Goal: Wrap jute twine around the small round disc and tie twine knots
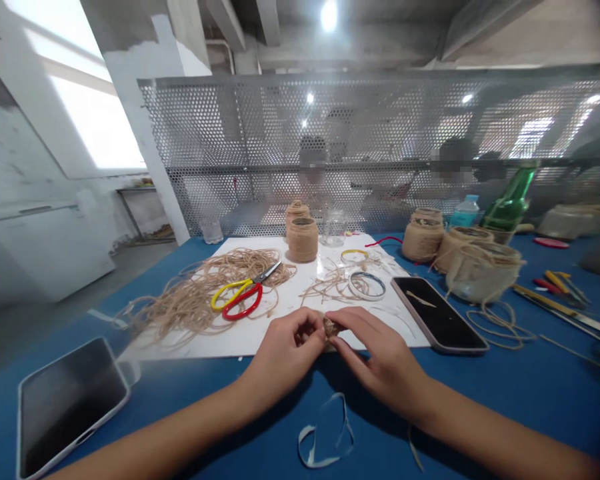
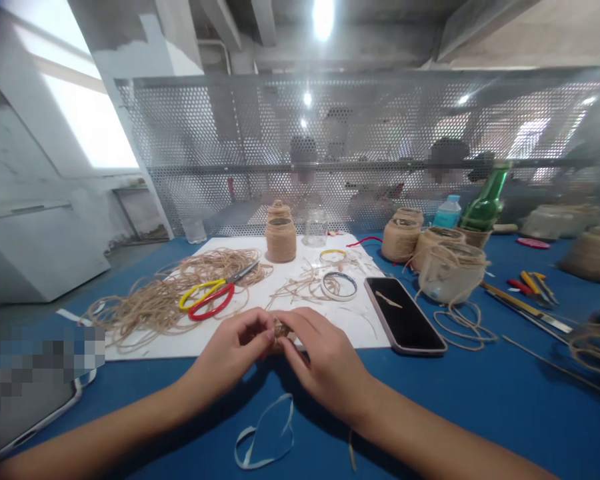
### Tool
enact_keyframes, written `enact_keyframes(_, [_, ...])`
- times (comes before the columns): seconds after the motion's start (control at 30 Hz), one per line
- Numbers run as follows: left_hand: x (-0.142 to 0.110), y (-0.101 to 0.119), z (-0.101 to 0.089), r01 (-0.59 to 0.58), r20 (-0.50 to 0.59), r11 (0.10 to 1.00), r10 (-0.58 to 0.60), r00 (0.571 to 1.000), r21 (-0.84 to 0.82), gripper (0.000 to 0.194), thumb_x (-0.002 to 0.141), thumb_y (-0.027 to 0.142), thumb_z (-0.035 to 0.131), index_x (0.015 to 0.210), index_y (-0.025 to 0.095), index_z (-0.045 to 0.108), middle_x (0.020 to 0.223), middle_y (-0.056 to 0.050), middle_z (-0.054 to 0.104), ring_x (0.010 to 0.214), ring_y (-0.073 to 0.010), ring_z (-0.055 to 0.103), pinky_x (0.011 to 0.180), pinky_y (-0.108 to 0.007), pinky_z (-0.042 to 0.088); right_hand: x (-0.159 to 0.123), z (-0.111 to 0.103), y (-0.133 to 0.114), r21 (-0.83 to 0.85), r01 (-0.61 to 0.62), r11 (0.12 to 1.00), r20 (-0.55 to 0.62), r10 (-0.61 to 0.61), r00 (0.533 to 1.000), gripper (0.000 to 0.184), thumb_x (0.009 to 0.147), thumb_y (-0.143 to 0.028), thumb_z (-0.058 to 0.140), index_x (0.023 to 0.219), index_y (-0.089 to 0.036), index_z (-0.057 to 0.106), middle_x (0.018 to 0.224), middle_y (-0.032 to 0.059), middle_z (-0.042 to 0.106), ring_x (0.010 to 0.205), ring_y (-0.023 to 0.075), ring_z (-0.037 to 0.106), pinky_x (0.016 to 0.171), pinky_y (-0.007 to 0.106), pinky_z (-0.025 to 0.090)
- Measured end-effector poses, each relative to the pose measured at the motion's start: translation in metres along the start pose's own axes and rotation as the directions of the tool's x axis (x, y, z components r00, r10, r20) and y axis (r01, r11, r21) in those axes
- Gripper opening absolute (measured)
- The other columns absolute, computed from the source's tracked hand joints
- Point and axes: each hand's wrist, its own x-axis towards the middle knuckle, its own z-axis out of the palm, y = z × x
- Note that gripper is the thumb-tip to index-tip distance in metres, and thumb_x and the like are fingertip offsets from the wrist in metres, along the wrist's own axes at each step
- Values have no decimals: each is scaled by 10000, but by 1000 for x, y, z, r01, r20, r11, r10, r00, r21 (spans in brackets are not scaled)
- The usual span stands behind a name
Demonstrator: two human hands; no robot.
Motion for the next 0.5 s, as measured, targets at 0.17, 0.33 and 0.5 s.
enact_keyframes(0.17, [1, 1, 0, 6, -24, 1000, -6, 1000, 8, 89, 769, 196, 481, 688, 160, 479, 627, 41, 491, 569, -87, 426, 551, -194, 365, -2, 1, 0, -10, -7, 1000, 5, 7, 1000, 330, 817, -106, 491, 1134, -195, 473, 1021, 70, 586, 960, 169, 545, 843, 307, 458])
enact_keyframes(0.33, [0, 1, 0, 22, -49, 1000, -21, 999, 19, 93, 776, 213, 489, 702, 156, 491, 624, 39, 491, 568, -87, 433, 540, -193, 362, -2, 1, 0, -18, 3, 1000, -5, -3, 1000, 323, 811, -102, 503, 1122, -181, 472, 1019, 68, 577, 959, 159, 536, 852, 291, 441])
enact_keyframes(0.5, [-2, 1, -1, 3, -34, 1000, -3, 999, -2, 97, 794, 230, 485, 732, 157, 497, 645, 36, 492, 582, -87, 440, 551, -195, 367, 0, -2, -2, 17, -51, 999, -15, 51, 999, 301, 805, -90, 502, 1091, -182, 488, 1007, 56, 580, 941, 146, 537, 846, 272, 430])
